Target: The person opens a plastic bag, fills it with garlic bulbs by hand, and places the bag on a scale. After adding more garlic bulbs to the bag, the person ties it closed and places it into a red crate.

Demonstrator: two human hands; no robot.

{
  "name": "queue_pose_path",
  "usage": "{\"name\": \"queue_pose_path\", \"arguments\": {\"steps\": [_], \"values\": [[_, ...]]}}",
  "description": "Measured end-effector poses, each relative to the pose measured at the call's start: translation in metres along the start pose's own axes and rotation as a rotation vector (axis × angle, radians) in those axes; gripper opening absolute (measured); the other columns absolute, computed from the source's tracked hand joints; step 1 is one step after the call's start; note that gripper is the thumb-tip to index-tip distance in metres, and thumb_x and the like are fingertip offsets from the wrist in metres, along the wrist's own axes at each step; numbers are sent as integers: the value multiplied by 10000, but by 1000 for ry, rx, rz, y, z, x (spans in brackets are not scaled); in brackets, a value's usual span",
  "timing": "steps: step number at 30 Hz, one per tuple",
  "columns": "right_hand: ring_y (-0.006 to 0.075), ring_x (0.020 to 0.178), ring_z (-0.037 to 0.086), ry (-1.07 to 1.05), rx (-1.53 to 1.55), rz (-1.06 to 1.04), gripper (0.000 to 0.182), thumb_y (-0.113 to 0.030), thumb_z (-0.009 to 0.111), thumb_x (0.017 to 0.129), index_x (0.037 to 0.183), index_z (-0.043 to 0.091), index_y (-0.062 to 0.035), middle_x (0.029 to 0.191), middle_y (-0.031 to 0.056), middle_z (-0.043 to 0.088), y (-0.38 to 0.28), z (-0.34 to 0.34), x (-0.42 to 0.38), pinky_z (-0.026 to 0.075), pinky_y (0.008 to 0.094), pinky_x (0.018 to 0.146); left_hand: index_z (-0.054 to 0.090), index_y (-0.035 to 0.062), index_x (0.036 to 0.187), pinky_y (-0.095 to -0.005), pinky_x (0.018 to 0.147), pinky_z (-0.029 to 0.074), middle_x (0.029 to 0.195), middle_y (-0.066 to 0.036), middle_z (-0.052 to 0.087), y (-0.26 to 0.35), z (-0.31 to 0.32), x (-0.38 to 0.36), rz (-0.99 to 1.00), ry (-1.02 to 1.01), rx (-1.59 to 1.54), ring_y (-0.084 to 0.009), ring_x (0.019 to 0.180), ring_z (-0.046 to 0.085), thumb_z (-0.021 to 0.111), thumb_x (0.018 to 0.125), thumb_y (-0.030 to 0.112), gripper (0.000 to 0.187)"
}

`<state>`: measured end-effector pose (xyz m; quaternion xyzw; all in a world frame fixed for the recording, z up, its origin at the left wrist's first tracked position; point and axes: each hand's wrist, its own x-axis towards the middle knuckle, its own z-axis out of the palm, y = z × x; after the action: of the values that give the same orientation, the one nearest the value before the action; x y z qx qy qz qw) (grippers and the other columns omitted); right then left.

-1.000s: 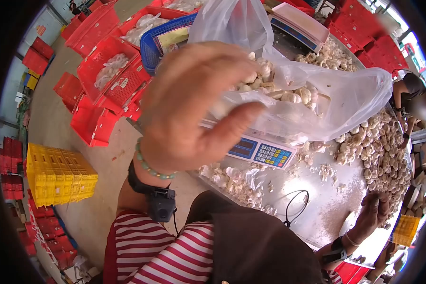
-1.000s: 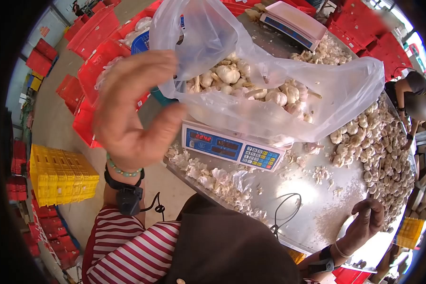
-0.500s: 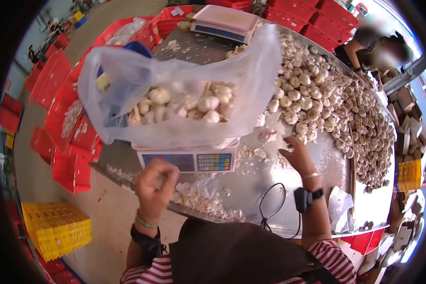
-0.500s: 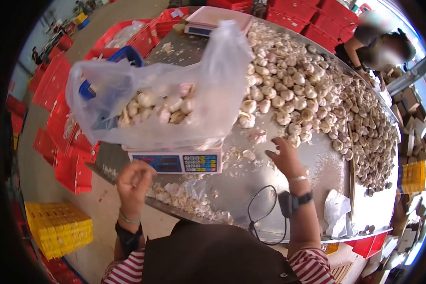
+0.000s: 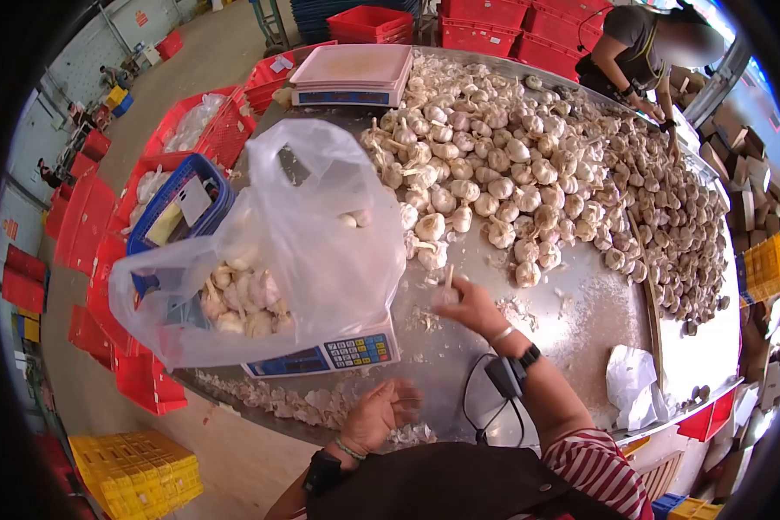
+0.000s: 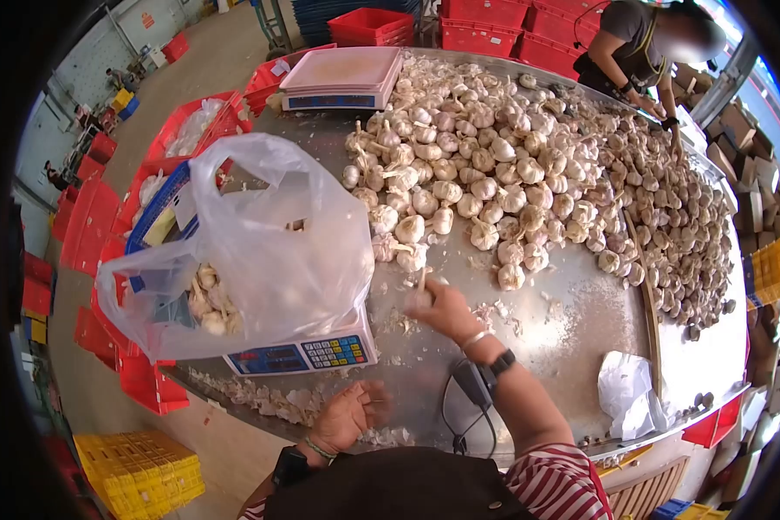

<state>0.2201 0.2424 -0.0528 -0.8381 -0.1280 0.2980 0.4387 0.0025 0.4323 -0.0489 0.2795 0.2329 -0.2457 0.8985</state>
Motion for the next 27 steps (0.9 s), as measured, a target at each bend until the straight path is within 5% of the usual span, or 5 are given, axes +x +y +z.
{"name": "queue_pose_path", "arguments": {"steps": [5,11,19,23,27], "values": [[163,984,588,-484,515,-294,482,-287,710,824,1186,565,-4,1092,137,630,-22,-6,-37,482,320,864,528,80,1198,-405,814,511,1116,-154,609,18,31,20,-94,7,-260,-280,1003,604,499,940,359,381],[420,1040,549,445,-538,-228,524,-198,670,791,1273,488,-103,1211,245,511,-3,-47,65,497,441,849,582,50,971,-318,507,497,988,-156,622,17,14,16,-138,33,-142,-241,764,624,507,942,261,227],[414,1032,550,439,-577,-56,507,-110,663,729,1209,501,-83,1159,252,524,16,-50,127,477,449,876,592,-4,957,-251,475,471,890,-109,632,26,9,-19,-27,96,196,-154,706,626,483,964,278,302],[283,811,632,452,-84,-81,432,-107,728,693,1084,564,-28,885,138,629,22,-46,88,512,356,717,589,7,960,-263,539,497,911,-115,641,22,5,-23,-2,32,170,-151,736,630,452,978,341,361],[216,975,581,65,1025,-47,631,-53,697,711,1285,435,-37,1146,103,543,1,-27,1,527,326,814,584,8,1005,-284,652,521,954,-132,639,16,8,-21,36,25,93,-171,814,637,438,982,344,367]]}}
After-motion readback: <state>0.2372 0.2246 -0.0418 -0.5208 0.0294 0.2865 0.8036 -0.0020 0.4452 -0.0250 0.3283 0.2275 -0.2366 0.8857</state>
